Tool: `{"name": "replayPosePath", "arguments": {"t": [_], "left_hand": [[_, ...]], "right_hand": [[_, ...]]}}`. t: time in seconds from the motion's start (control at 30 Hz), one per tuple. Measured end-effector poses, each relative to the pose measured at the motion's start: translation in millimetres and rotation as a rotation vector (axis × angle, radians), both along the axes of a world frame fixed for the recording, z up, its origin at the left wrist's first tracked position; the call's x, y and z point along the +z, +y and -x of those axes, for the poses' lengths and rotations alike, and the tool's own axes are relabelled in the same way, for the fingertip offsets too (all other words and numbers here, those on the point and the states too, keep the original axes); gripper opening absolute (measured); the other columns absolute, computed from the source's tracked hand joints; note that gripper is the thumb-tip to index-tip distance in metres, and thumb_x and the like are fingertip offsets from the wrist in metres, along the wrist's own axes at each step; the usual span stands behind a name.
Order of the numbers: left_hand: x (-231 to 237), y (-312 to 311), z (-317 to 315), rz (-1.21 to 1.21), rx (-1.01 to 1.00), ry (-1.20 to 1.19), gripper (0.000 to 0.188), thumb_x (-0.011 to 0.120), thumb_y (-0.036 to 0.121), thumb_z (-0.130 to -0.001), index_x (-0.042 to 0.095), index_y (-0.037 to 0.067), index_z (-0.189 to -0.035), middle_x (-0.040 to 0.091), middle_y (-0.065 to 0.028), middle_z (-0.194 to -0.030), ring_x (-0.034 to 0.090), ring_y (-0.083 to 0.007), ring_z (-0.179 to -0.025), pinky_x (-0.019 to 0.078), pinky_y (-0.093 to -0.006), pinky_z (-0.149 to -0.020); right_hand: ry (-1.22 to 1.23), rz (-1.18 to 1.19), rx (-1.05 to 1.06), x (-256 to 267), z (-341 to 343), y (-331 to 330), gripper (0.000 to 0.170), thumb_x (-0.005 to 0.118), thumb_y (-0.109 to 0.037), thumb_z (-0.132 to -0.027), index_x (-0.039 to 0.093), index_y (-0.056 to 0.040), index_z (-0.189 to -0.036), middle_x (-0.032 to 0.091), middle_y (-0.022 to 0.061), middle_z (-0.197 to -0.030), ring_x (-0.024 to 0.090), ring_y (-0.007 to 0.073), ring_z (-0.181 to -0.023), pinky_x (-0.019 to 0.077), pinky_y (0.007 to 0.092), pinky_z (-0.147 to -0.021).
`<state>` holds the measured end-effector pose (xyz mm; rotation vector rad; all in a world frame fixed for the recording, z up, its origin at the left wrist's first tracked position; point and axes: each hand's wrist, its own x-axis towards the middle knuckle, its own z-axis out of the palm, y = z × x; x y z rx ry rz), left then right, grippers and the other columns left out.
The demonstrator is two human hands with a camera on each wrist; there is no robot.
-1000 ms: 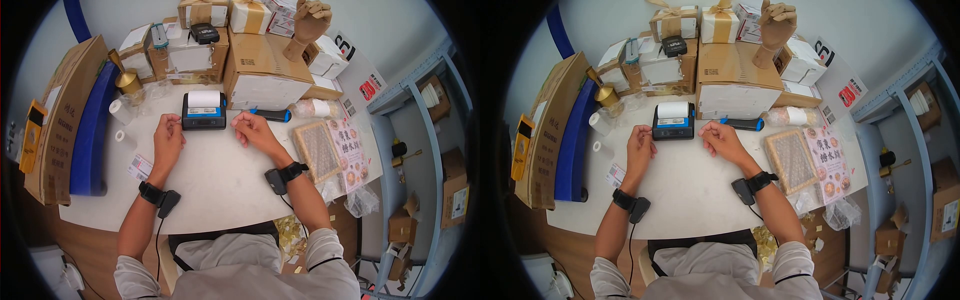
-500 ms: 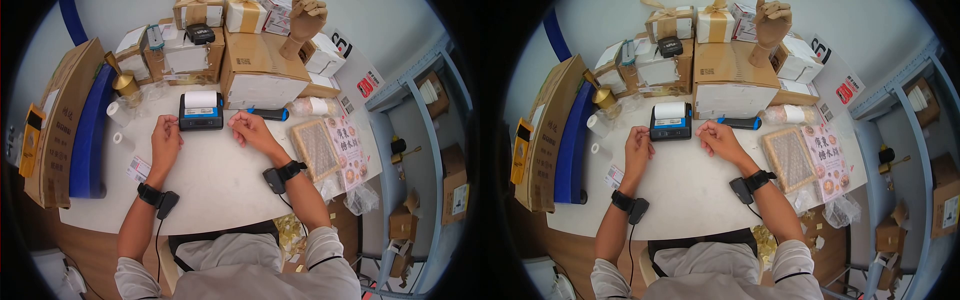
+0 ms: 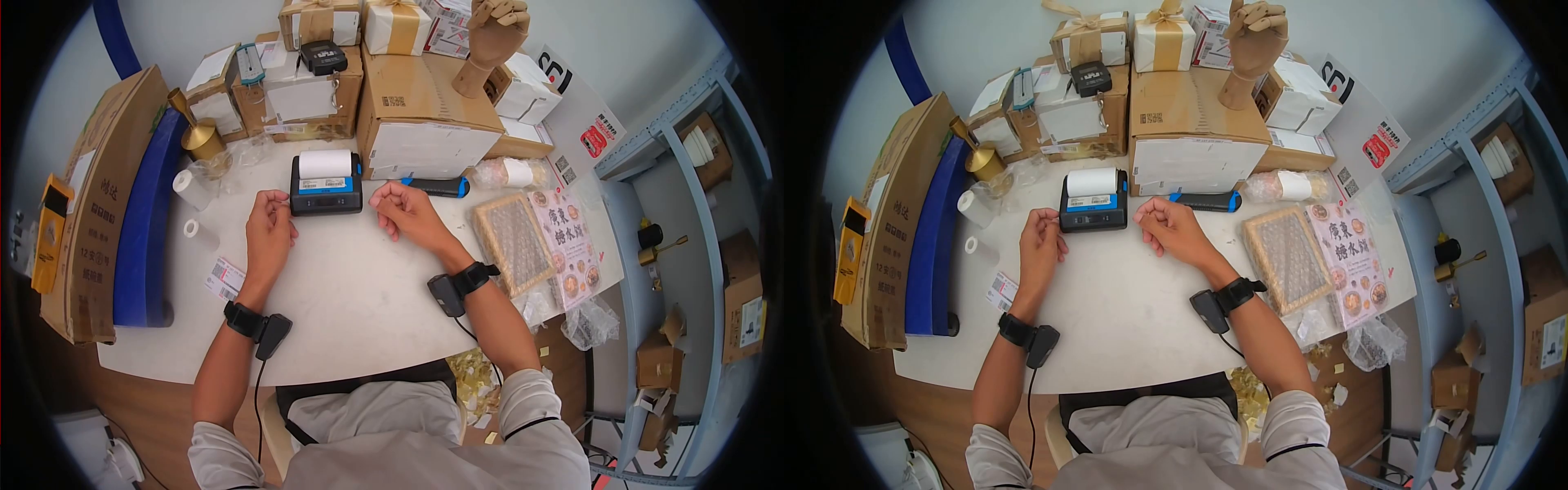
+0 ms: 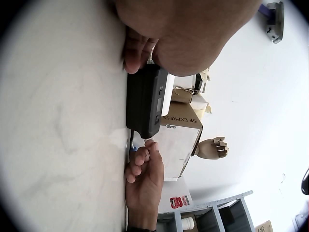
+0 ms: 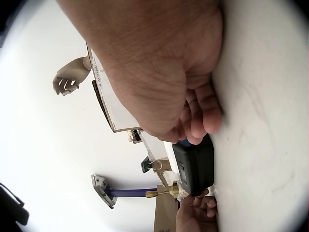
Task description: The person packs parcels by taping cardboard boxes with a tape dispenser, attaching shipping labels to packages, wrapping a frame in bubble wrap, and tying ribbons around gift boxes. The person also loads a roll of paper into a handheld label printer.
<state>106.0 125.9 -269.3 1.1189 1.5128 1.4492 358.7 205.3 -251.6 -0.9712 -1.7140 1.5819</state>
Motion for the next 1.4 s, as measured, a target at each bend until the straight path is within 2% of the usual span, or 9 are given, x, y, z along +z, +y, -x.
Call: {"name": "replayPosePath", "arguments": {"t": [0.37,0.43,1.07,1.13,1.4], "left_hand": [[2.0,-0.6,-1.4,0.004,0.001,0.015,0.014,0.048,0.009,-0.1,0.052,0.003,-0.112,0.059,-0.0033,-0.085,0.055,-0.0069,-0.059,0.0434,-0.0218,-0.048],[4.1,-1.3,-3.8,-0.008,0.014,0.035,0.011,0.047,0.01,-0.102,0.052,0.004,-0.111,0.056,-0.001,-0.079,0.053,-0.0064,-0.057,0.0411,-0.021,-0.046],[0.8,-0.3,-2.2,0.0,0.018,0.039,0.012,0.046,0.009,-0.103,0.052,0.004,-0.112,0.057,-0.0022,-0.079,0.053,-0.0066,-0.056,0.0409,-0.021,-0.045],[2.1,-1.6,-1.4,0.011,0.0,0.024,0.013,0.047,0.009,-0.101,0.052,0.004,-0.112,0.06,-0.0028,-0.084,0.054,-0.0067,-0.059,0.0423,-0.0218,-0.048],[3.7,-1.2,-1.6,0.019,0.0,0.027,0.013,0.047,0.009,-0.101,0.052,0.004,-0.112,0.059,-0.0024,-0.082,0.054,-0.0064,-0.058,0.0415,-0.0217,-0.047]], "right_hand": [[0.018,0.008,0.004,-0.7,-0.6,-0.1,0.014,0.061,-0.017,-0.099,0.062,-0.0026,-0.098,0.059,0.0011,-0.069,0.052,0.0054,-0.054,0.0439,0.0224,-0.046],[0.019,-0.003,0.008,-2.4,-0.9,0.7,0.013,0.061,-0.015,-0.098,0.062,-0.0024,-0.099,0.059,0.001,-0.069,0.052,0.0053,-0.054,0.0439,0.0223,-0.046],[0.007,-0.002,-0.006,1.4,0.6,-1.5,0.013,0.063,-0.016,-0.098,0.062,-0.003,-0.098,0.059,0.0011,-0.068,0.053,0.0056,-0.054,0.0439,0.0228,-0.045],[0.005,-0.007,-0.001,2.8,0.3,-2.1,0.013,0.062,-0.016,-0.098,0.062,-0.0031,-0.099,0.059,0.0011,-0.068,0.053,0.0057,-0.054,0.0441,0.0227,-0.046],[0.023,-0.012,0.018,0.3,-0.8,-1.3,0.012,0.059,-0.015,-0.098,0.062,-0.0032,-0.1,0.06,0.0011,-0.069,0.054,0.0055,-0.055,0.0445,0.0225,-0.046]]}}
